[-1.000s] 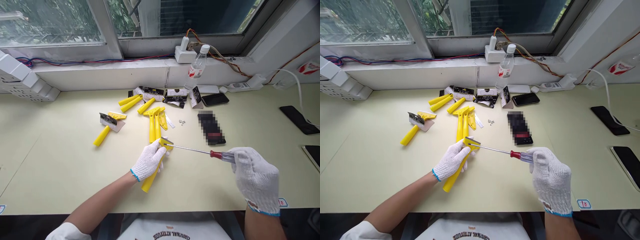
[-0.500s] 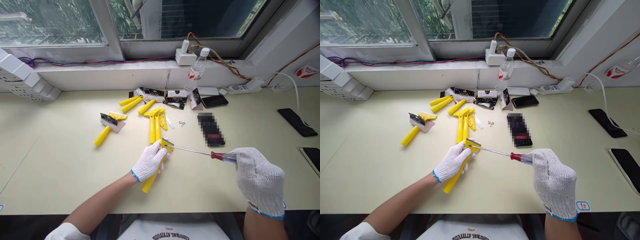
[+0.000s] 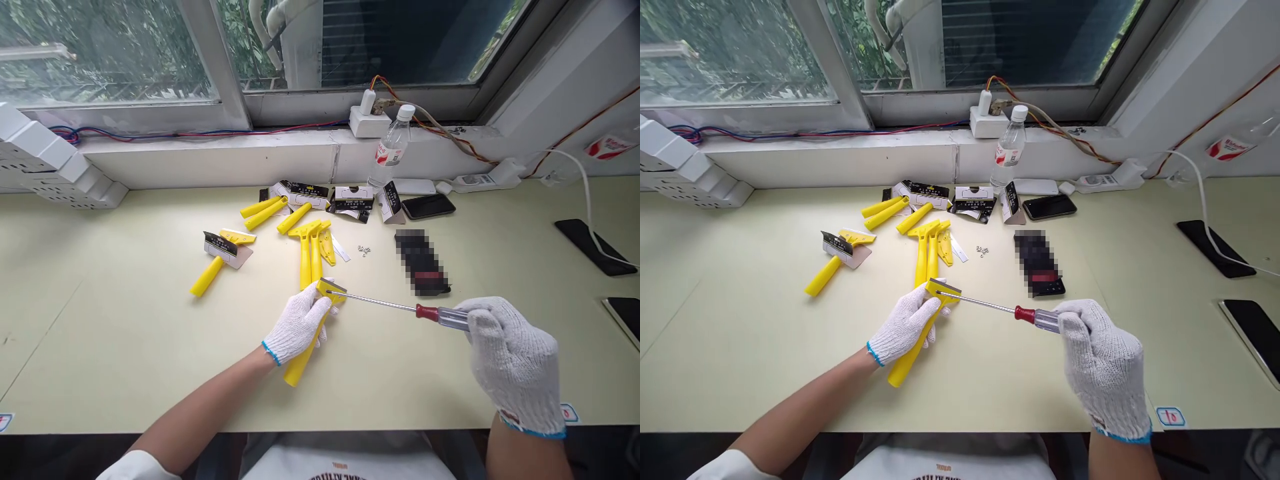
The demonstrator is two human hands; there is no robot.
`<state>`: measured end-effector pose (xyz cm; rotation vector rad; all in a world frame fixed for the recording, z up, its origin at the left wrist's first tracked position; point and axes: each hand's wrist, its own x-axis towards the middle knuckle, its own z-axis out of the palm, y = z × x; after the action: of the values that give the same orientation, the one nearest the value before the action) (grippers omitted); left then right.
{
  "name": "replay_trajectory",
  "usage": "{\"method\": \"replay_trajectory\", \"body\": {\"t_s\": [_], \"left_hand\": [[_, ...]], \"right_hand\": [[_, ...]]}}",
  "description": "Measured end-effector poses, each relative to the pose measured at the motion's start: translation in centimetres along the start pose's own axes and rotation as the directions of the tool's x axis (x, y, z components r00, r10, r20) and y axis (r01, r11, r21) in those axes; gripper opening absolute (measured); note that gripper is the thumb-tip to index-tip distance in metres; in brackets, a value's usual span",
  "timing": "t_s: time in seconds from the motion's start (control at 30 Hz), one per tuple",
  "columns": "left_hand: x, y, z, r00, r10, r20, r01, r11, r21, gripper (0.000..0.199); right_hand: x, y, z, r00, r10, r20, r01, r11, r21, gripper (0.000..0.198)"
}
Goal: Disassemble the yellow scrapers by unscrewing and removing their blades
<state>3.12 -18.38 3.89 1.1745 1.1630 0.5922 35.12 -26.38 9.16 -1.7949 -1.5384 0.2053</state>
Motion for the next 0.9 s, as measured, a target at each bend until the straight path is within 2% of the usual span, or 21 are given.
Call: {"method": "replay_trajectory", "body": {"t_s": [0.07,0.17,0.23,0.3,0.37,0.4,0.47,0.53,0.63,0.67,0.73,0.83,0.87,0.9], "left_hand": [[0.1,-0.1,0.1,1.0,0.001,0.001,-0.001,1.0,-0.003,0.039],[0.2,-0.3,0.2,1.0,0.004,0.011,-0.004,1.0,-0.016,0.037],[0.3,-0.5,0.2,1.0,0.001,0.017,0.0,0.999,-0.033,0.04],[0.3,-0.5,0.1,1.0,-0.005,0.02,0.006,0.999,-0.048,0.045],[0.3,-0.5,0.1,1.0,-0.002,0.022,0.003,0.998,-0.057,0.05],[0.2,-0.6,0.1,1.0,0.003,0.023,-0.002,0.998,-0.059,0.052],[0.2,-0.6,0.0,1.0,0.016,0.026,-0.014,0.998,-0.055,0.056],[0.1,-0.8,0.1,0.999,0.026,0.028,-0.025,0.999,-0.048,0.061],[0.1,-1.2,0.0,0.999,0.031,0.018,-0.03,0.997,-0.064,0.068],[0.1,-1.4,-0.1,1.0,0.028,0.014,-0.027,0.996,-0.083,0.07],[0.1,-1.6,-0.2,1.0,0.023,0.012,-0.021,0.992,-0.127,0.073],[0.2,-1.8,-0.3,0.999,0.028,0.018,-0.025,0.988,-0.153,0.074],[0.2,-1.8,-0.4,0.999,0.031,0.018,-0.028,0.988,-0.151,0.074],[0.2,-1.8,-0.4,0.999,0.033,0.015,-0.03,0.988,-0.151,0.074]], "right_hand": [[0.1,-0.1,-0.4,0.999,-0.037,0.005,0.037,0.999,0.032,0.025],[0.0,-0.3,-0.9,0.991,-0.136,0.005,0.132,0.97,0.205,0.012],[-0.1,-0.5,-0.8,0.986,-0.165,0.019,0.151,0.938,0.313,0.018],[-0.2,-0.6,-0.5,0.996,-0.083,0.013,0.076,0.958,0.278,0.03],[-0.2,-0.7,0.0,0.999,0.032,-0.01,-0.03,0.99,0.135,0.027],[-0.1,-0.6,0.2,0.998,0.063,-0.016,-0.062,0.996,0.068,0.024],[0.0,-0.4,0.5,0.997,0.078,-0.023,-0.078,0.997,0.004,0.032],[0.2,0.1,0.6,0.997,0.069,-0.042,-0.067,0.997,0.038,0.036],[0.8,1.2,1.0,0.997,0.054,-0.054,-0.042,0.978,0.202,0.017],[1.1,1.6,1.3,0.999,0.046,-0.028,-0.036,0.958,0.284,0.015],[1.7,2.4,2.3,0.997,0.07,0.026,-0.073,0.873,0.481,0.025],[2.6,3.3,4.1,0.979,0.188,0.078,-0.185,0.662,0.726,0.027],[2.8,3.6,4.7,0.976,0.198,0.091,-0.199,0.635,0.747,0.023],[2.9,3.9,5.2,0.978,0.185,0.098,-0.196,0.646,0.737,0.019]]}}
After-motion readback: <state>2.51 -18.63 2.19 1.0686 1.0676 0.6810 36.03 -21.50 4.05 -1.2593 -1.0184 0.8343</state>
